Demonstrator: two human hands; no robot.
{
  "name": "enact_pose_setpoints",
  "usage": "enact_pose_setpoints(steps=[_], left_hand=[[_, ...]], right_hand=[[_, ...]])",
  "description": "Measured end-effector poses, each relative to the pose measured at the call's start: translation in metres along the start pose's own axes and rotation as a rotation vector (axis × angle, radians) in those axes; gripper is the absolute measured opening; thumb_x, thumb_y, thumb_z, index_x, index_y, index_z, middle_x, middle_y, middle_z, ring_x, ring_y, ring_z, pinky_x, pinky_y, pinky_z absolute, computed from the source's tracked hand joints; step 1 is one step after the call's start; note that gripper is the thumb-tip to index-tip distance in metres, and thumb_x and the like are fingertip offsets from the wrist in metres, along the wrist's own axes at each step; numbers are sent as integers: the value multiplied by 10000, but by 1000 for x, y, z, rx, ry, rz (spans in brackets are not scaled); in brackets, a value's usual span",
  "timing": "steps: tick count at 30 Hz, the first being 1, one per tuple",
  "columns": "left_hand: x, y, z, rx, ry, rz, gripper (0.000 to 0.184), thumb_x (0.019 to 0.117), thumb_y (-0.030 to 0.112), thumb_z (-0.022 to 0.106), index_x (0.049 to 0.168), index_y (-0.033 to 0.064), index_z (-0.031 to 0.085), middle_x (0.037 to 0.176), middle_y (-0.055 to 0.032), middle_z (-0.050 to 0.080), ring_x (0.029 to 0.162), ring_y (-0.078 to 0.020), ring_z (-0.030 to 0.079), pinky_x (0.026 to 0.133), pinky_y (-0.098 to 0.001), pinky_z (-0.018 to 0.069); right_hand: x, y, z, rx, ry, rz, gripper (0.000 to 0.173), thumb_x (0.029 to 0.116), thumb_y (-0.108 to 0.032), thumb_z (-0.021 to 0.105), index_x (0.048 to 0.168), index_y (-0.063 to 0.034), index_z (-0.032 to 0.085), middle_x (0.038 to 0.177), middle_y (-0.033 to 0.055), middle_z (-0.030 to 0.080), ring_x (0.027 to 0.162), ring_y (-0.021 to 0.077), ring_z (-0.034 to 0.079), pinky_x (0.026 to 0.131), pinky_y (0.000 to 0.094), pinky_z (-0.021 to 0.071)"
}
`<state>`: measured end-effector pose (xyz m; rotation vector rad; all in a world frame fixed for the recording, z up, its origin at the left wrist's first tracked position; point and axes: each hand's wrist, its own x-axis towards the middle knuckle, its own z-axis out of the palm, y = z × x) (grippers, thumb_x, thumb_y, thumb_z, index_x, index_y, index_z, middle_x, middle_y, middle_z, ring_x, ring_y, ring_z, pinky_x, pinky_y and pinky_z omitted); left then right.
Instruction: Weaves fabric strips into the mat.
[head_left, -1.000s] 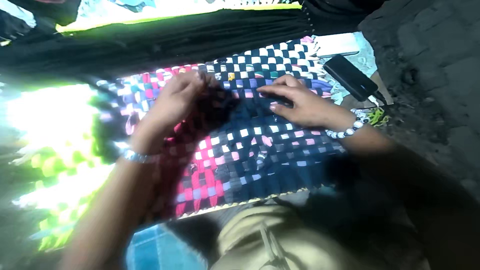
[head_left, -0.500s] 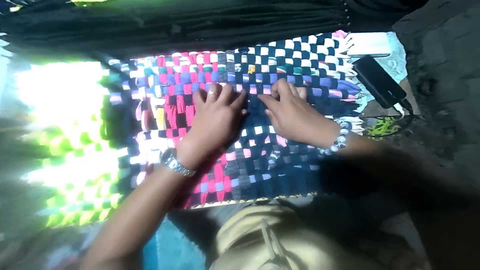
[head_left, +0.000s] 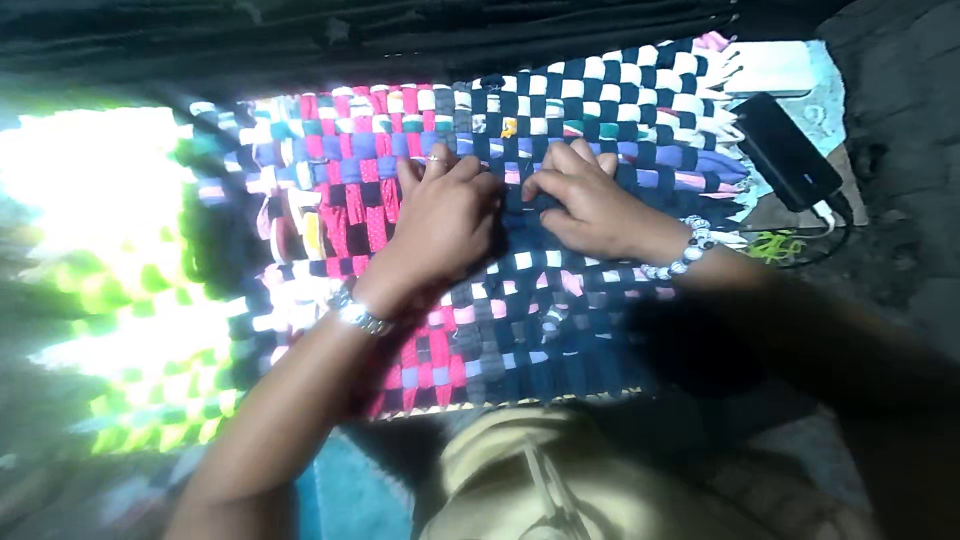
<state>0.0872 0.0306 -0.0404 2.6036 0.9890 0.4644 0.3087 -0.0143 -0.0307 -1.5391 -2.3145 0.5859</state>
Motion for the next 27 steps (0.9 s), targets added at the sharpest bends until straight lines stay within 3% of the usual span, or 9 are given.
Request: enact_pose_setpoints(steps=[4, 8, 10, 12, 15, 17, 19, 24, 27], left_hand=[[0, -6, -4, -64, -29, 31, 299, 988, 237, 490, 1040, 146, 770, 976, -58, 667, 1079, -356, 548, 886, -594, 318], [-6, -17, -21, -324, -28, 70, 337, 1016, 178, 474, 1112, 132, 794, 945, -35, 638, 1047, -246, 538, 932, -529, 312], [-12, -22, -39, -413, 45, 4, 316, 1048, 106, 465, 1182, 47, 745, 1055, -93, 672, 1065, -194, 594, 981, -417, 449], [-19, -26, -52, -372, 118, -93, 270, 1044, 72, 483, 1178, 16, 710, 1078, -117, 646, 1023, -166, 612, 923, -333, 502], [-27, -29, -54, -198, 141, -103, 250, 974, 9, 530, 1131, -3, 724, 1008, -168, 624, 964, -283, 610, 868, -442, 498], [-31, -28, -46, -104, 121, -77, 257, 968, 21, 539, 1142, 7, 727, 1013, -191, 626, 994, -356, 612, 884, -518, 494], [-34, -28, -37, -41, 110, -51, 267, 976, 46, 542, 1169, 11, 723, 1035, -215, 626, 1032, -422, 597, 890, -590, 467], [-41, -31, -29, 35, 149, 21, 263, 996, 59, 527, 1132, -28, 735, 1023, -211, 641, 1035, -422, 594, 886, -551, 478], [-39, -30, -22, 65, 158, 23, 234, 988, 67, 534, 1081, -46, 717, 1048, -220, 650, 1072, -450, 587, 899, -591, 447]], right_hand=[[0, 7, -1, 62, -3, -44, 345, 847, -136, 502, 1086, -118, 751, 982, 77, 553, 1081, 314, 485, 884, 549, 303], [-3, 8, -4, 70, 52, -85, 324, 923, -185, 519, 1122, -113, 764, 999, 71, 585, 1077, 298, 513, 886, 550, 330], [-4, 2, -7, 71, 86, -64, 299, 937, -184, 538, 1139, -104, 743, 1088, 105, 596, 1146, 330, 532, 915, 601, 358], [-4, -7, -6, 56, 131, -33, 325, 936, -179, 553, 1208, -101, 714, 1147, 130, 619, 1178, 364, 545, 913, 633, 366], [2, -20, -1, -7, 149, -48, 363, 953, -197, 529, 1264, -126, 702, 1155, 128, 619, 1160, 376, 543, 891, 621, 370], [10, -30, 1, -58, 85, -40, 402, 985, -208, 508, 1342, -165, 687, 1186, 124, 596, 1168, 368, 522, 900, 609, 359], [18, -35, 7, -84, 74, -28, 395, 995, -200, 503, 1338, -187, 698, 1173, 113, 593, 1164, 358, 521, 895, 608, 348], [20, -32, 22, -88, 193, -100, 383, 992, -183, 478, 1262, -149, 749, 1090, 112, 608, 1083, 320, 556, 887, 576, 336], [22, -28, 31, -140, 254, -205, 359, 992, -185, 484, 1200, -88, 760, 1024, 134, 620, 988, 319, 592, 870, 574, 351]])
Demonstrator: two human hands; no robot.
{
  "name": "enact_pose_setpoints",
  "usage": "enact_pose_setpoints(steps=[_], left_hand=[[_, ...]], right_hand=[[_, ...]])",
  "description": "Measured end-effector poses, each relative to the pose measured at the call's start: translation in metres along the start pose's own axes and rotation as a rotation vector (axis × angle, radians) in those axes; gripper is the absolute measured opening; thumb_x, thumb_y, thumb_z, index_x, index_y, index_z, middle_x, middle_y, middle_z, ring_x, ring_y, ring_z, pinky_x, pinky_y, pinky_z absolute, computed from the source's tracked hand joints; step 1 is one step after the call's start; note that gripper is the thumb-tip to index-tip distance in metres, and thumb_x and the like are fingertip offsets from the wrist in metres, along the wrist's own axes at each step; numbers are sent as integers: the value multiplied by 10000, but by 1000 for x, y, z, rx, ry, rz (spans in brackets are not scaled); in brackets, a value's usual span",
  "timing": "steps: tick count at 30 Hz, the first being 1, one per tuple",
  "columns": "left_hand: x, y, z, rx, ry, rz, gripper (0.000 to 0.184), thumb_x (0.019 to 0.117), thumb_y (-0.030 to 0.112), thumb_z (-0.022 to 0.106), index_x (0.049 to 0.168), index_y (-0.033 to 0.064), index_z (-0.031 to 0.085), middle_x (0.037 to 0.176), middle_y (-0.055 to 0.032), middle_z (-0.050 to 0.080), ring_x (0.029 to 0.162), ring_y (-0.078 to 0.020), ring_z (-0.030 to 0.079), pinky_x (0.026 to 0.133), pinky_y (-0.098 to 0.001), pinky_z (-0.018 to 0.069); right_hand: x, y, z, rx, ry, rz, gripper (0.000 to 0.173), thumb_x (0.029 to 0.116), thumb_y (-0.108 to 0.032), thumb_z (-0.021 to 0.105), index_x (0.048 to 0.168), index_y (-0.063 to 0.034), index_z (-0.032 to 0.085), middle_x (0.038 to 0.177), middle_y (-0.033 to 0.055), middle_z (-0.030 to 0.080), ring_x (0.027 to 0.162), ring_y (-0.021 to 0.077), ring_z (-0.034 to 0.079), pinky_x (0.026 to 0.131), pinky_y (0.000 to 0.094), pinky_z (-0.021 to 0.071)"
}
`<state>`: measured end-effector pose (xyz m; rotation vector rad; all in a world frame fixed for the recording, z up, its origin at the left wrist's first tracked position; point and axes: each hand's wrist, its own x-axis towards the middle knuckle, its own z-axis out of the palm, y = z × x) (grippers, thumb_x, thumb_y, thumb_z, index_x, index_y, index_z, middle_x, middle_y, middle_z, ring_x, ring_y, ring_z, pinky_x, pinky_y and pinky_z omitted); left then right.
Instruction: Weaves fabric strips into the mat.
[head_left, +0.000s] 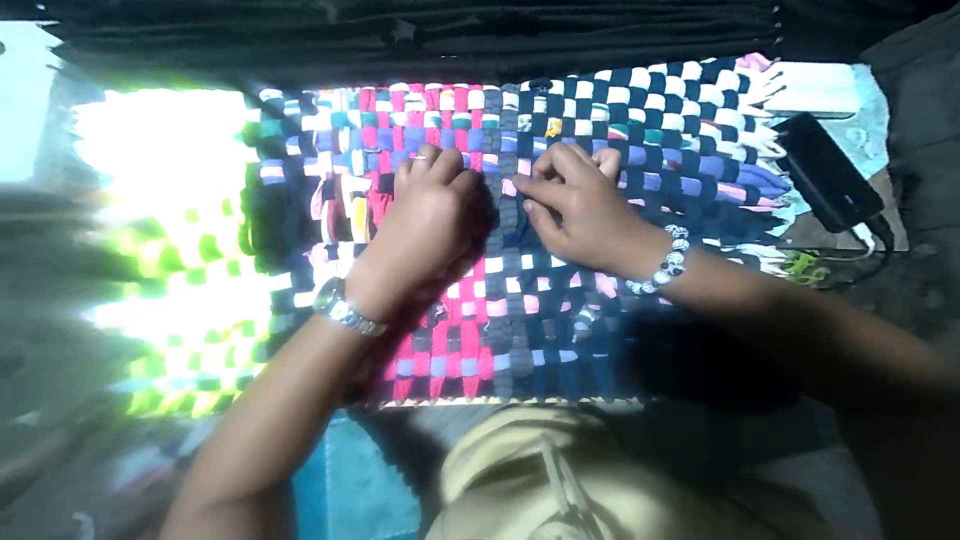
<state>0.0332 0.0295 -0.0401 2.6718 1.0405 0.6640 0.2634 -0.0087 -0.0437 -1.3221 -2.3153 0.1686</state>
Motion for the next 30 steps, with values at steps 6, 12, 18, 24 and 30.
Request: enact_pose_setpoints(steps=[6, 12, 18, 24, 30], left_hand=[[5, -9, 2, -26, -14, -12, 266, 985, 54, 499, 1122, 26, 725, 979, -163, 620, 1009, -397, 569, 850, -543, 424], [13, -16, -3, -112, -97, 38, 237, 947, 80, 518, 975, 61, 753, 912, -106, 647, 1012, -362, 561, 859, -551, 373], [15, -27, -8, -214, -146, 107, 291, 943, 126, 493, 961, 75, 779, 890, -70, 655, 1004, -320, 555, 884, -522, 354], [2, -41, -33, -598, 156, -80, 273, 1040, 65, 460, 995, -3, 721, 977, -15, 658, 989, -31, 600, 928, -226, 485], [-20, -37, -55, -92, 5, -204, 242, 984, 73, 542, 1106, -3, 737, 1024, -210, 667, 1057, -409, 609, 928, -584, 455]], right_hand=[[2, 5, 6, 46, 32, -35, 353, 975, -207, 491, 1156, -76, 765, 1029, 134, 622, 959, 281, 592, 868, 545, 336], [13, 7, -7, 121, -238, 38, 329, 927, -262, 503, 1154, -152, 714, 1078, 95, 579, 1102, 305, 553, 901, 597, 315], [15, 17, -7, 194, -225, -30, 325, 930, -231, 467, 1096, -192, 744, 981, 28, 568, 1070, 277, 497, 885, 539, 291], [10, 12, -4, 188, -73, -1, 346, 976, -265, 483, 1176, -144, 738, 1065, 89, 628, 1092, 311, 556, 910, 587, 327], [24, -8, -6, 125, -68, -14, 386, 992, -254, 482, 1276, -128, 710, 1140, 126, 624, 1101, 353, 563, 890, 602, 344]])
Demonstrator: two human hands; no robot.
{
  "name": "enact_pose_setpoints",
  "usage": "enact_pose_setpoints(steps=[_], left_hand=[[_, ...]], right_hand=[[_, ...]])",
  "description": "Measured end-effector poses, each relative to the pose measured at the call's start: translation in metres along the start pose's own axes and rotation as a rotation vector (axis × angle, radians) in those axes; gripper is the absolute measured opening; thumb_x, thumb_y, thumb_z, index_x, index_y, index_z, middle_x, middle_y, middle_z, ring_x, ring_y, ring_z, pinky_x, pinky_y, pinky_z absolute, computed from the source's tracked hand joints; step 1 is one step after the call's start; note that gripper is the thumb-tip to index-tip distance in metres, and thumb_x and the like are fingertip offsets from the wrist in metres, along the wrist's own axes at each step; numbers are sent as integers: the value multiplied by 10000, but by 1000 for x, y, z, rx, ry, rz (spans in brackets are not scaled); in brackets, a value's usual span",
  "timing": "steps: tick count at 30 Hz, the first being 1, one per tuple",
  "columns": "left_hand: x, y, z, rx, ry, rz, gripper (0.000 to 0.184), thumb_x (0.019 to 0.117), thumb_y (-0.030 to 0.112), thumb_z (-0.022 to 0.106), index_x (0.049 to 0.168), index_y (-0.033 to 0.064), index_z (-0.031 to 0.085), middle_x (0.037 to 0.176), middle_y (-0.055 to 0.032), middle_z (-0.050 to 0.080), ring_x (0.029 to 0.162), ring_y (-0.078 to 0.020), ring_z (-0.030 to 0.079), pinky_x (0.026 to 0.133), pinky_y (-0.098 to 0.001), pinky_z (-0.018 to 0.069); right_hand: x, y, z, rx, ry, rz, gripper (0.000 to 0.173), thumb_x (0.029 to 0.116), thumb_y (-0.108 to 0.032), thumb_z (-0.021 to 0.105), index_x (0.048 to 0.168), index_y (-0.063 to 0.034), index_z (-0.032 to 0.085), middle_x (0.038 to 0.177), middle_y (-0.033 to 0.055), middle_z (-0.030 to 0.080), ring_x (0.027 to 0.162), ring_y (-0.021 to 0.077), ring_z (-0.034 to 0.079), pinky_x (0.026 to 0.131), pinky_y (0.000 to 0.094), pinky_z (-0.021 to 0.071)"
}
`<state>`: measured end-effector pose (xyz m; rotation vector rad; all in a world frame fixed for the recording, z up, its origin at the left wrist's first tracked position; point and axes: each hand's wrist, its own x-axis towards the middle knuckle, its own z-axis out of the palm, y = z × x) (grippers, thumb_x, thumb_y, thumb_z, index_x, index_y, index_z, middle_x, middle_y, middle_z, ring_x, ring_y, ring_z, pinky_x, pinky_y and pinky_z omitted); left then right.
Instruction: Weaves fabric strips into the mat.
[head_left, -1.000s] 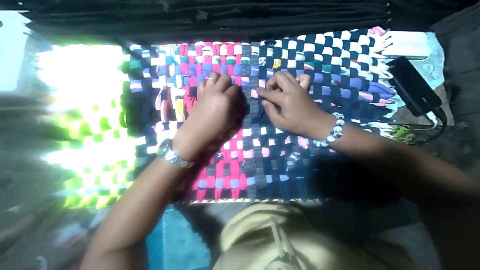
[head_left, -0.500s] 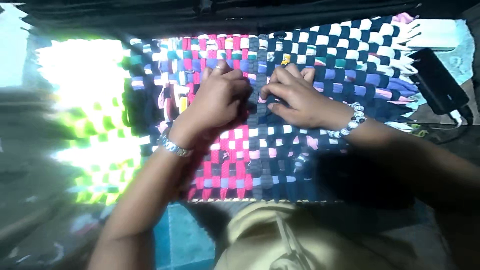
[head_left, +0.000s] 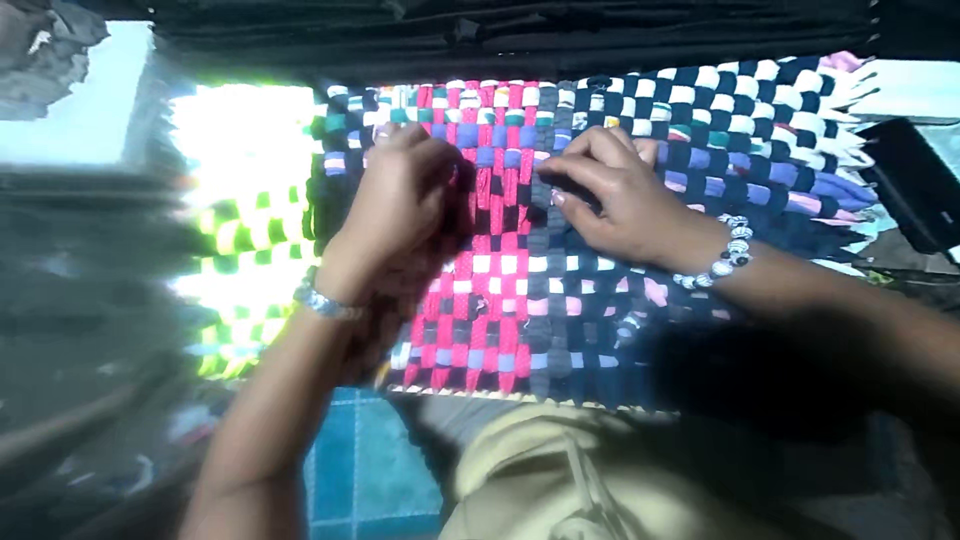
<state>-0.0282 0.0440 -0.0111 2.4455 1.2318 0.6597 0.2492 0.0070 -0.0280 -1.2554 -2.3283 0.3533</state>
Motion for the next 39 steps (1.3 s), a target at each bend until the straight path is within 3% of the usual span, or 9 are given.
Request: enact_pose_setpoints(steps=[9, 17, 25, 27, 29, 32, 35, 37, 39], left_hand=[[-9, -2, 32, 242, 61, 74, 342, 979, 52, 492, 1219, 96, 732, 1016, -167, 652, 1093, -436, 563, 907, -596, 379], [0, -13, 26, 88, -15, 120, 324, 945, 134, 447, 941, 133, 771, 905, -72, 659, 1101, -389, 534, 905, -576, 316], [-1, -24, 19, -55, -67, 208, 347, 931, 141, 444, 917, 144, 791, 865, -26, 663, 1080, -320, 534, 925, -554, 287], [-5, -31, 10, -279, -21, 214, 336, 949, 67, 451, 875, 100, 777, 855, -17, 645, 1054, -228, 523, 971, -462, 287], [-13, -41, -4, -585, 91, 174, 340, 939, -1, 411, 814, 85, 716, 890, 43, 650, 1035, -78, 559, 1001, -302, 395], [-25, -51, -30, -614, 253, 77, 337, 938, -4, 378, 800, 131, 653, 888, 113, 631, 932, 8, 602, 870, -233, 498], [-37, -44, -42, -203, 173, -11, 268, 958, 19, 450, 968, -9, 716, 960, -93, 643, 1009, -169, 581, 936, -341, 446], [-38, -37, -34, -9, 82, -25, 331, 930, 54, 495, 1159, 10, 730, 1053, -206, 652, 1076, -373, 592, 940, -542, 442], [-38, -34, -21, 103, 25, -14, 397, 912, 107, 545, 1269, 116, 720, 1112, -202, 650, 1128, -450, 562, 923, -651, 403]], right_hand=[[10, -15, 28, -74, 10, 41, 364, 995, -243, 453, 1136, -75, 743, 1058, 143, 628, 1047, 339, 592, 885, 592, 343], [15, -6, 23, -19, -92, 0, 357, 971, -260, 440, 1095, -94, 731, 965, 109, 584, 1018, 325, 561, 868, 582, 312], [14, 2, 20, 82, -103, -55, 343, 892, -188, 459, 1070, -126, 746, 914, 64, 578, 993, 281, 545, 871, 549, 294], [13, 0, 22, 75, -62, -48, 339, 926, -203, 451, 1062, -118, 750, 931, 81, 594, 998, 289, 555, 879, 557, 299], [12, -3, 25, 70, -3, -25, 319, 953, -218, 467, 1054, -104, 747, 975, 107, 617, 1005, 296, 577, 890, 574, 315], [15, -12, 24, 40, 51, 13, 321, 953, -216, 499, 1149, -88, 719, 1024, 123, 636, 1010, 304, 611, 893, 601, 343], [25, -26, 28, -5, 28, -23, 363, 959, -222, 486, 1215, -113, 720, 1045, 127, 633, 1035, 336, 601, 876, 608, 341], [35, -39, 35, -18, -21, -3, 386, 972, -234, 498, 1278, -139, 713, 1091, 120, 631, 1066, 339, 595, 884, 626, 349], [43, -51, 42, -50, -81, 55, 393, 989, -245, 514, 1322, -142, 695, 1139, 124, 628, 1118, 352, 575, 923, 652, 334]])
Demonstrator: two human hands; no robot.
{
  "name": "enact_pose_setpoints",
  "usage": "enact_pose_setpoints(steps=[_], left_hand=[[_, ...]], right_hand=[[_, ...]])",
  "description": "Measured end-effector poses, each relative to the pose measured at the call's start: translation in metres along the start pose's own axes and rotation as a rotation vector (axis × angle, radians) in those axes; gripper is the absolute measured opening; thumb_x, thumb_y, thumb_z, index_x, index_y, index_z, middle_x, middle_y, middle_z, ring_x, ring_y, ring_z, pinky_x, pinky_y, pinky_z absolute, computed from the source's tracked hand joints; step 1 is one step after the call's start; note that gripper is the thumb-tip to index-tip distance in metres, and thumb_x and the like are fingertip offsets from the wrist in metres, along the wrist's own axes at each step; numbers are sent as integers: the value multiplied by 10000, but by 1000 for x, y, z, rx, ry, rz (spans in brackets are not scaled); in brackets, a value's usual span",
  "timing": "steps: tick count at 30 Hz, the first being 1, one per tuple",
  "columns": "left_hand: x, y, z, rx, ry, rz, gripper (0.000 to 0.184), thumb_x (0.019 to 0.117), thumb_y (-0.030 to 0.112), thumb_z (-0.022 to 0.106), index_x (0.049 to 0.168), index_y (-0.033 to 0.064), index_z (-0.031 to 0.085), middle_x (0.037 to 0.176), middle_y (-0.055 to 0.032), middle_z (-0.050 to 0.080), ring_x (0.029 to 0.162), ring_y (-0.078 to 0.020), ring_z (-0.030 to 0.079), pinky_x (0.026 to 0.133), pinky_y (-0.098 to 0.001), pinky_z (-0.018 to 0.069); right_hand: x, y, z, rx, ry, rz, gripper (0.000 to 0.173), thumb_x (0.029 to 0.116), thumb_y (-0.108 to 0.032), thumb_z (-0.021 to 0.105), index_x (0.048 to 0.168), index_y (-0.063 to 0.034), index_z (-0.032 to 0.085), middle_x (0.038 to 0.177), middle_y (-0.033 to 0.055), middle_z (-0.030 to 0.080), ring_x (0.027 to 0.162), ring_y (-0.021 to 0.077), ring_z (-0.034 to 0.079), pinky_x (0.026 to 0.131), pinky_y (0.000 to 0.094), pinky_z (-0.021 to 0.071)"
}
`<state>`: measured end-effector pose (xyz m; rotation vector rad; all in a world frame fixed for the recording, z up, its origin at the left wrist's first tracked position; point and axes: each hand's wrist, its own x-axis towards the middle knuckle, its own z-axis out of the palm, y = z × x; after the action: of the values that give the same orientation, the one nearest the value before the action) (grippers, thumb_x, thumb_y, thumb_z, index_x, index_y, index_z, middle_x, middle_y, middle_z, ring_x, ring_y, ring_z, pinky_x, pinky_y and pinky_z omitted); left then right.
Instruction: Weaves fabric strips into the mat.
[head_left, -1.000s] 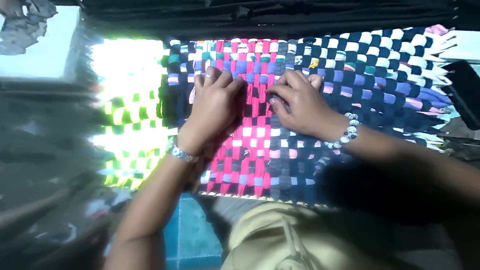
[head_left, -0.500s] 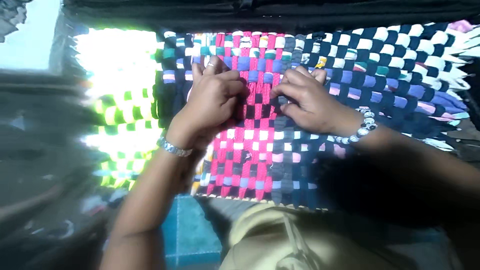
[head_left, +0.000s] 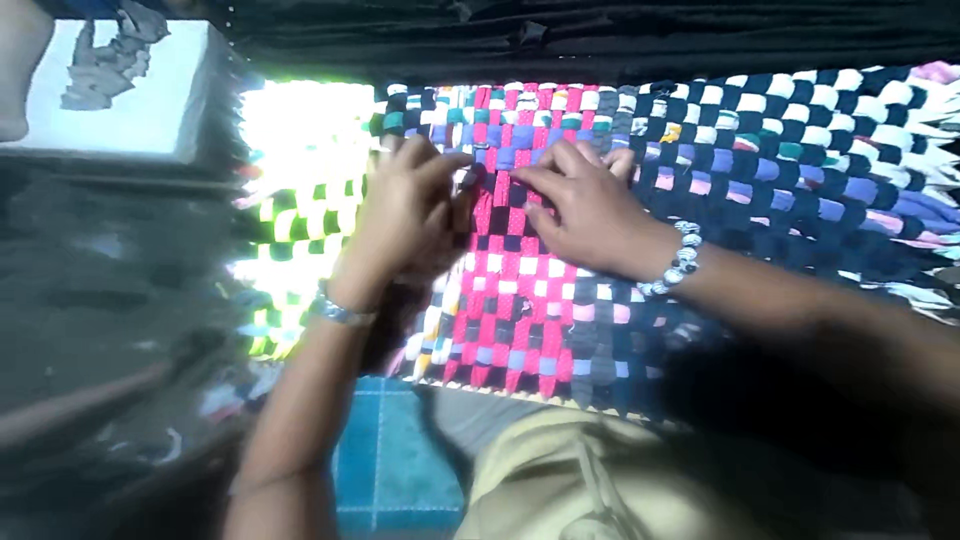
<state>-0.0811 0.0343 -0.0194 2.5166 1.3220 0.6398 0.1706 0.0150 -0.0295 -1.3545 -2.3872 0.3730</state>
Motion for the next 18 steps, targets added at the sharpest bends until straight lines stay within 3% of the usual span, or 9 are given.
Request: enact_pose_setpoints(steps=[3, 6, 9, 11, 18], left_hand=[[0, 5, 19, 144, 6, 16, 331, 985, 203, 555, 1273, 217, 718, 1108, -177, 628, 1126, -450, 544, 888, -644, 360], [-1, 5, 25, 165, 29, 3, 349, 1000, 216, 526, 1300, 241, 701, 1119, -178, 612, 1134, -448, 529, 890, -631, 346], [-3, -3, 16, 1, 95, 13, 326, 952, 71, 526, 1234, 61, 688, 1101, -201, 642, 1106, -416, 586, 910, -607, 413], [-7, -8, 12, -40, 150, -8, 299, 944, 4, 517, 1173, 8, 709, 1076, -215, 638, 1072, -377, 600, 934, -511, 471], [-6, -7, 17, 23, 85, 13, 335, 957, 59, 521, 1197, 146, 737, 1042, -172, 630, 1077, -415, 563, 890, -602, 386]], right_hand=[[2, -2, 8, -31, 29, -1, 376, 991, -249, 493, 1272, -134, 715, 1115, 112, 639, 1097, 336, 585, 921, 628, 336], [-1, 5, 12, 2, 74, -37, 375, 978, -259, 482, 1223, -141, 740, 1057, 96, 638, 1048, 303, 594, 906, 596, 330], [1, 6, 11, 18, 75, -37, 360, 966, -260, 505, 1214, -131, 732, 1040, 98, 628, 1041, 296, 594, 912, 595, 325], [1, 7, 11, 12, 75, -46, 368, 959, -268, 498, 1211, -129, 727, 1019, 100, 621, 1018, 303, 592, 889, 590, 324], [1, 5, 11, -2, 77, -30, 338, 959, -274, 496, 1160, -114, 716, 1021, 114, 621, 1024, 323, 599, 881, 601, 334]])
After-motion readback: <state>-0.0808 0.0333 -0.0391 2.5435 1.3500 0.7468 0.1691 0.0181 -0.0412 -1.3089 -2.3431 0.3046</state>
